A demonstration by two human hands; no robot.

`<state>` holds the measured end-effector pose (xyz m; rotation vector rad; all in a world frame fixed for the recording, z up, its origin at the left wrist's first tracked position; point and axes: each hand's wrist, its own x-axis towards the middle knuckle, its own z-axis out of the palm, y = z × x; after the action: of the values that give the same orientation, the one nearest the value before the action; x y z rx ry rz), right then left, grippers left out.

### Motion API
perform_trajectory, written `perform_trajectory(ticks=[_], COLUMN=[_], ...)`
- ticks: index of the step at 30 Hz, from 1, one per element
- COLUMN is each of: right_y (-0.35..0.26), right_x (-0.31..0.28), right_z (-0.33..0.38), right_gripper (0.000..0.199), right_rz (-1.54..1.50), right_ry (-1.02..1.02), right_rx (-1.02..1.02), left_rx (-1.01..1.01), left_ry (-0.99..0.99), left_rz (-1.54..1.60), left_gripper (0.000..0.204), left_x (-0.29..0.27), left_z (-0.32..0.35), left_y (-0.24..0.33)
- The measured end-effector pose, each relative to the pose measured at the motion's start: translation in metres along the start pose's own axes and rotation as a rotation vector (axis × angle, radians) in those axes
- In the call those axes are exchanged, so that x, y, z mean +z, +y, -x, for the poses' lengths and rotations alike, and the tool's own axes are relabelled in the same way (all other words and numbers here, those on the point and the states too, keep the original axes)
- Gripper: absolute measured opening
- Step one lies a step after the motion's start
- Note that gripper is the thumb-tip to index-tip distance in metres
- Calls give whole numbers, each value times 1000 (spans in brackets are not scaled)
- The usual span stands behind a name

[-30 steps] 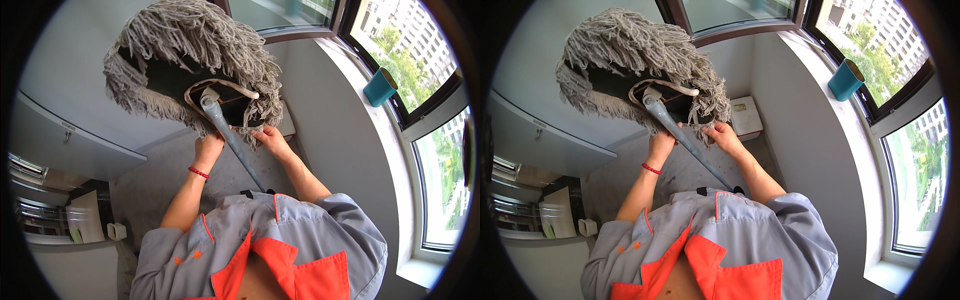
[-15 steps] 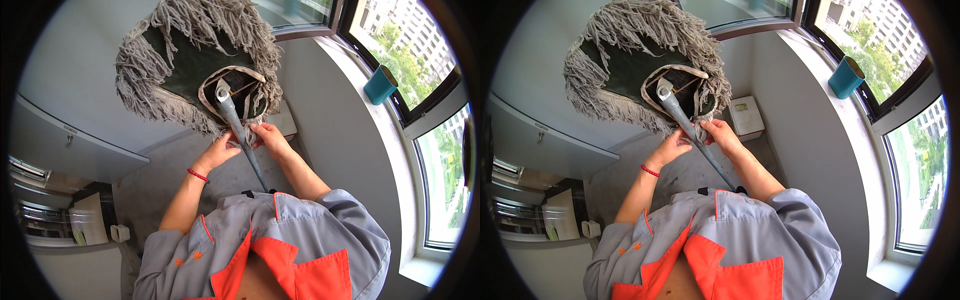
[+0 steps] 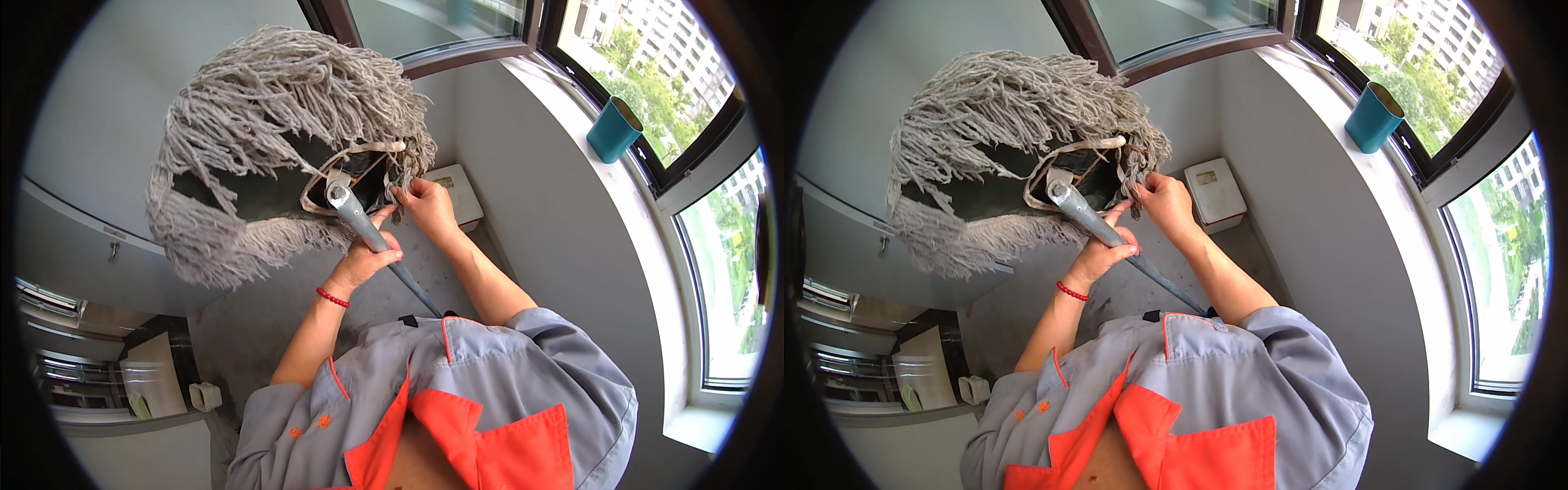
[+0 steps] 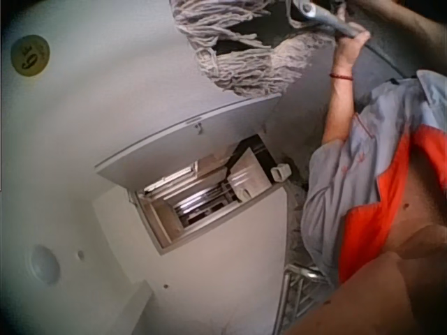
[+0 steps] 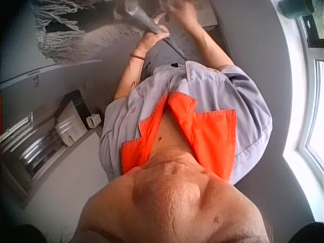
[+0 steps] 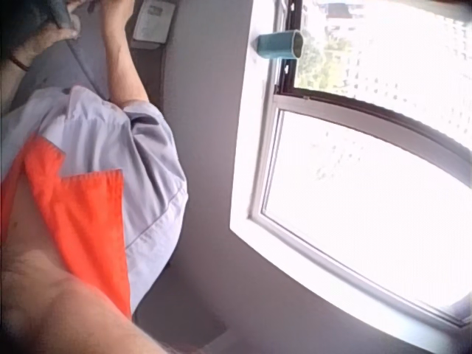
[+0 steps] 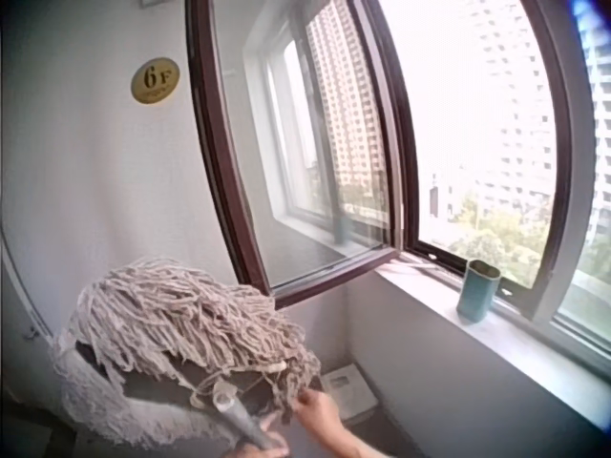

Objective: The person attaches a gray mop head to a metal mop pole by fitting the frame into the fabric pockets and securing the latch by hand, then uses the assembled mop to wipe a concrete floor.

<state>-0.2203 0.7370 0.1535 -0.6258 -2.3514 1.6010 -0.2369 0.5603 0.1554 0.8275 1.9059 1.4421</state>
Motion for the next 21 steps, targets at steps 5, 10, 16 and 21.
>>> perform_trajectory(ticks=[5, 10, 16, 21], right_y=[21, 12, 11, 8], right_x=[20, 24, 39, 34], right_z=[11, -1, -4, 2], right_gripper=[35, 44, 43, 44], right_rz=[-604, -882, -175, -86], right_ry=[-97, -241, 13, -59], right_rx=[157, 227, 59, 76], left_rx=[44, 11, 12, 88], left_ry=[-5, -43, 115, 355], left_rz=[-71, -30, 154, 295], left_gripper=[12, 10, 27, 78], left_x=[-13, -15, 2, 10], left_z=[10, 7, 15, 17], left_y=[-17, -16, -6, -9])
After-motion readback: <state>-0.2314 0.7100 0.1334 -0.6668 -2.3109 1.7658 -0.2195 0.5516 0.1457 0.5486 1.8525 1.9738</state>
